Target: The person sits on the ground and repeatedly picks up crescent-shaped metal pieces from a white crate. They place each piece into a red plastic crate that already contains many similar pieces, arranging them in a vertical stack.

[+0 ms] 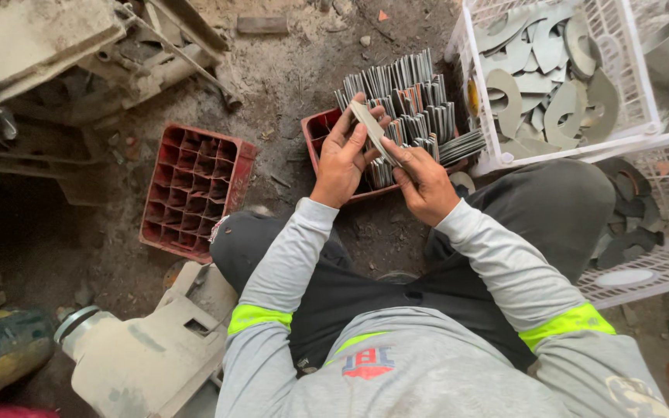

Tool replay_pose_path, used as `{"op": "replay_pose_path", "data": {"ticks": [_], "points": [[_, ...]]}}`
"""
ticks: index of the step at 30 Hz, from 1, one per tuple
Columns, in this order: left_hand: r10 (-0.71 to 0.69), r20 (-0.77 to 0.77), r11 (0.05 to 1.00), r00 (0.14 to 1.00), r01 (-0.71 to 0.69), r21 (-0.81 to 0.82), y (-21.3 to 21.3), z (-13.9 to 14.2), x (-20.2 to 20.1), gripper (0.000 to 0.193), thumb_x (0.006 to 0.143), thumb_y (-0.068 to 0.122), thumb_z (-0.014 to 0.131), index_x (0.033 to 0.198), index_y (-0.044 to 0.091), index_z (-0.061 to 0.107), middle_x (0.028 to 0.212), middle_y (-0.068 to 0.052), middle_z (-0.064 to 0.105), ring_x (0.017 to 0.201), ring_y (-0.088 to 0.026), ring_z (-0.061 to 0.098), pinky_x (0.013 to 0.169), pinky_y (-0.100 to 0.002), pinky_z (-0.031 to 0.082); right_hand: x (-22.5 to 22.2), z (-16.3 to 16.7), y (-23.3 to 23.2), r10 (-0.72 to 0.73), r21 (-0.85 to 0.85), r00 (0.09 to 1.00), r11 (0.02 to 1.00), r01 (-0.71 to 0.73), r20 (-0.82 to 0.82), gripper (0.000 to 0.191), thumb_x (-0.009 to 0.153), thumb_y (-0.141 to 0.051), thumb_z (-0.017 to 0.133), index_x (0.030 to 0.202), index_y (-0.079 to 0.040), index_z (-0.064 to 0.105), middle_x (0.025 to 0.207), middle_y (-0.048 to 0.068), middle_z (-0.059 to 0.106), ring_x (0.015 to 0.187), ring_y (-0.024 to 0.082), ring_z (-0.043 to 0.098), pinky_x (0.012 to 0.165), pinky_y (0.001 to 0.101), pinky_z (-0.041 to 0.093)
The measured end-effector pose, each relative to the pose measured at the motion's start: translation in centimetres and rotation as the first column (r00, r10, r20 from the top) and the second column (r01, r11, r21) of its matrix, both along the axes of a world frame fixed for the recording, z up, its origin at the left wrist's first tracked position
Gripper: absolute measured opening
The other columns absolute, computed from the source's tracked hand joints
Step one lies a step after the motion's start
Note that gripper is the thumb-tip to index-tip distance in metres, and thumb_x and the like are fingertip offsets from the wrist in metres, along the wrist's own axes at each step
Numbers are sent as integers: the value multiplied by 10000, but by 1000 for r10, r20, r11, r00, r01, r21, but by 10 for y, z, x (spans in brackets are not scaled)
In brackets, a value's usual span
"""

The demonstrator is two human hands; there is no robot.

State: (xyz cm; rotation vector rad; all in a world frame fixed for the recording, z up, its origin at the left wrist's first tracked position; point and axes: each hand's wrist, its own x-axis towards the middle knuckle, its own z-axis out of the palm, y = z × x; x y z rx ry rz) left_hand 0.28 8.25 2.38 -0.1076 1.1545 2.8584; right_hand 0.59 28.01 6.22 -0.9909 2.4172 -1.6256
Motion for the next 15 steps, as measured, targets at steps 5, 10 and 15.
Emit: {"op": "replay_pose_path", "data": {"ticks": [5, 10, 15], "points": [[-32, 51, 999, 998, 30, 40, -6, 1, -1, 517, 1111, 162, 518, 1593, 50, 367, 1412, -149, 573, 1361, -311, 579, 1034, -471, 587, -1, 3, 1, 80, -80, 995, 994, -75, 59, 585, 995, 89, 570, 1541, -106, 492, 1311, 183, 645, 1111, 262, 673, 939, 318, 535], [-108, 78, 990, 991, 100, 95, -12, 5, -2, 516, 1094, 163, 512, 1575, 30, 378, 1409, -180, 583, 1335, -327, 592, 1057, -469, 582, -1, 4, 4, 120, -67, 988, 991, -114, 95, 597, 965, 98, 595, 1528, -78, 504, 1291, 169, 649, 1138, 265, 673, 970, 327, 528], [-136, 10, 991, 991, 136, 20, -22, 17, 0, 446, 1123, 200, 505, 1523, 26, 411, 1395, -200, 611, 1268, -312, 629, 1043, -464, 574, -6, 21, -12, 149, 2, 989, 989, -149, 17, 682, 879, 58, 647, 1529, -86, 501, 1294, 164, 648, 1203, 327, 618, 1082, 434, 462]]}}
